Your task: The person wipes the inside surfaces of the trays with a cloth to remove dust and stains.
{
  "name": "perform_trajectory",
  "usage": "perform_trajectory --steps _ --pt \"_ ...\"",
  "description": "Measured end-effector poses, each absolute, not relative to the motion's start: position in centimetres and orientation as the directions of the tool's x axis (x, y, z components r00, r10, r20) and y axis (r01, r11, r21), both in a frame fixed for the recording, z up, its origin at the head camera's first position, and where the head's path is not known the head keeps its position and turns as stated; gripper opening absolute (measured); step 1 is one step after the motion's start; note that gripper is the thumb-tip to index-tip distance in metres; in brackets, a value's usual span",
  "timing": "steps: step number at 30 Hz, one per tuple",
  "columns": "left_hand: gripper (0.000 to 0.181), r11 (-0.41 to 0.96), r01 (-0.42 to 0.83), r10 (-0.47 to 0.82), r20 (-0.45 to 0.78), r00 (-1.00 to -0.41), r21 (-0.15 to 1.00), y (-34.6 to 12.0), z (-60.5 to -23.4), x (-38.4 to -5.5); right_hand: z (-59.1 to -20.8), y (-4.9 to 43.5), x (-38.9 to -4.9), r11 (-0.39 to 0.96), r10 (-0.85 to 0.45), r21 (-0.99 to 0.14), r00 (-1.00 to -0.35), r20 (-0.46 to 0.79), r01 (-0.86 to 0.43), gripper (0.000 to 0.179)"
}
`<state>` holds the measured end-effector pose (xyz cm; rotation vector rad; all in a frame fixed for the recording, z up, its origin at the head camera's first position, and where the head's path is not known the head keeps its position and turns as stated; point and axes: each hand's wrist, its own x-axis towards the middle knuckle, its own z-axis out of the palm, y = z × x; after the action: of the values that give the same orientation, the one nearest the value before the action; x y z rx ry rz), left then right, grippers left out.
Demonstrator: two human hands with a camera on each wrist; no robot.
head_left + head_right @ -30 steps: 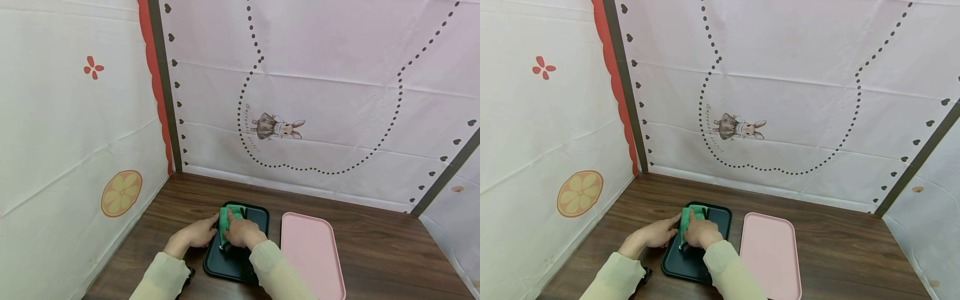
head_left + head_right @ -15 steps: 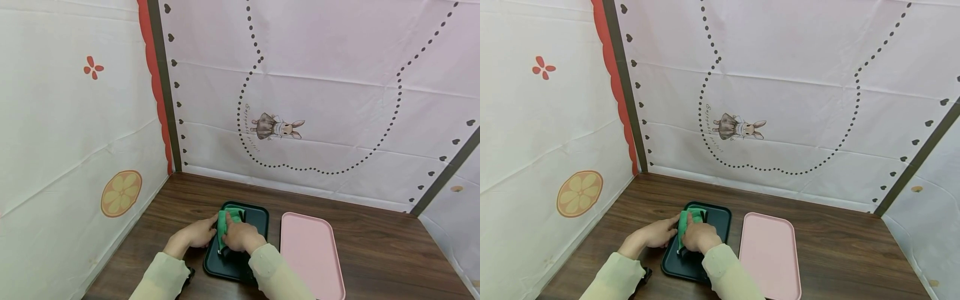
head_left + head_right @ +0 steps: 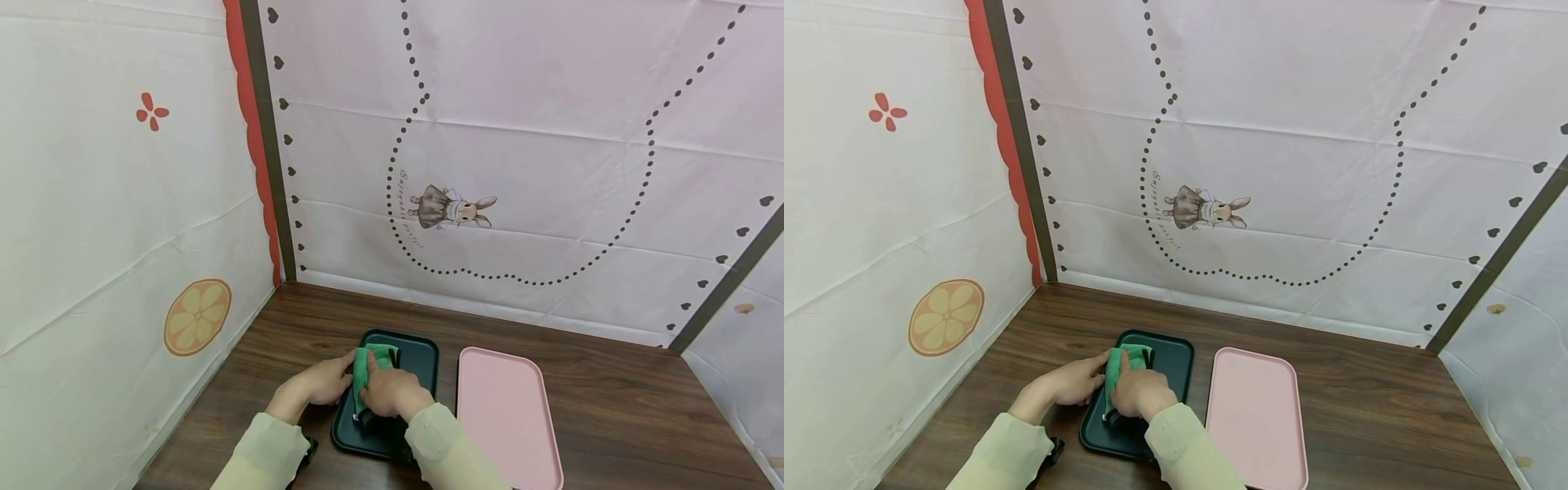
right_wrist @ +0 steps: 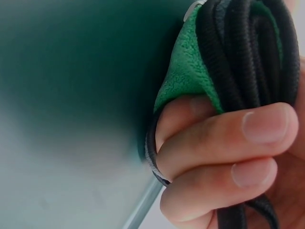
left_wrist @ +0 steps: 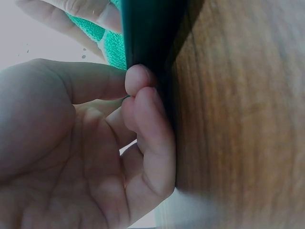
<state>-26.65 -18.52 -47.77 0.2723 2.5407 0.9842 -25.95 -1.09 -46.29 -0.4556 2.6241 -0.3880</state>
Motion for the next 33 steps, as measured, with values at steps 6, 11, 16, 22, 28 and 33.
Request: perform_trajectory --steps 6,11,16,22,28,33 --pt "0.06 0.733 0.039 0.328 -0.302 -0.895 0.679 -18.6 -47.9 -26.8 -46.2 -1.3 -25.5 0.912 -0.375 -0.315 -0.844 -0.383 -0.262 0.079" --pt "0.059 0.72 0.018 0.311 -0.299 -0.902 0.694 -18.5 -48.1 -26.6 -46.1 -1.5 -25.1 0.915 -0.371 -0.305 -0.844 -0.387 -0.263 0.08" --pt "0.059 0.713 0.014 0.305 -0.292 -0.906 0.701 -18.5 -48.1 -26.5 -46.0 -1.8 -24.7 0.918 -0.371 -0.29 -0.846 -0.384 -0.271 0.08" --pt "0.06 0.713 0.021 0.308 -0.287 -0.907 0.701 -18.5 -48.2 -26.6 -46.0 -2.0 -24.3 0.92 -0.372 -0.268 -0.851 -0.371 -0.286 0.08" --pt "0.06 0.716 0.026 0.308 -0.283 -0.908 0.698 -18.5 -48.1 -26.6 -45.9 -2.2 -23.9 0.926 -0.361 -0.249 -0.856 -0.37 -0.283 0.079" --pt "0.06 0.712 0.032 0.313 -0.276 -0.909 0.702 -18.4 -48.2 -26.6 -45.9 -2.5 -23.7 0.931 -0.353 -0.23 -0.858 -0.374 -0.283 0.08"
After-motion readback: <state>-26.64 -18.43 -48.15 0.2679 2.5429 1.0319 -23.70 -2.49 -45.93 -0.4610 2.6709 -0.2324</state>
